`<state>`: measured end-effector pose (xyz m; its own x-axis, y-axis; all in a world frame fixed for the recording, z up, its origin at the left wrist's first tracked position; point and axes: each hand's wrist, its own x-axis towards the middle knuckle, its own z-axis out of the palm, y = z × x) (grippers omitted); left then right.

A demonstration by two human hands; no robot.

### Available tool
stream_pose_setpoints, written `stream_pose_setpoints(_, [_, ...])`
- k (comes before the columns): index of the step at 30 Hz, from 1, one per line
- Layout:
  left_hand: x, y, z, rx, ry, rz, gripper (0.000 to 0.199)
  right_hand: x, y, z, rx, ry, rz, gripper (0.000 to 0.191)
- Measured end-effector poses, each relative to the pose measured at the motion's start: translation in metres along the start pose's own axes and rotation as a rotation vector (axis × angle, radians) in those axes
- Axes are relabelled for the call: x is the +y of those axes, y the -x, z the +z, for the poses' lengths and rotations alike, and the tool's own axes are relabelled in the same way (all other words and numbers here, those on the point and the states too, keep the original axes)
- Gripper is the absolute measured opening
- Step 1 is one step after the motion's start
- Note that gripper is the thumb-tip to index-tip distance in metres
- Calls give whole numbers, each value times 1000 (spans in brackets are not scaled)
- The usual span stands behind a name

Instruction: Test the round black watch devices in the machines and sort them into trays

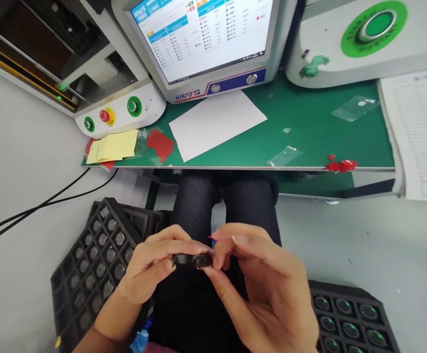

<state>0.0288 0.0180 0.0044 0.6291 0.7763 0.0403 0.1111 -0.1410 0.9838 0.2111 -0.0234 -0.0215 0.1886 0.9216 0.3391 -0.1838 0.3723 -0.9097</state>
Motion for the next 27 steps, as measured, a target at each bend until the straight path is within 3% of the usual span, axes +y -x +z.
stream_pose_setpoints(6, [-1,0,0,-7,14,13,38,-2,0,3,47,49,-17,71])
stream_pose_setpoints(15, [0,1,0,-24,5,5,38,-1,-1,0,-14,22,-40,75])
stream_pose_setpoints(22, [2,1,1,-2,42,-14,37,8,19,-5,66,126,-47,85])
stream_pose_setpoints(27, [1,3,4,13,60,-20,37,0,23,-4,97,219,-35,84])
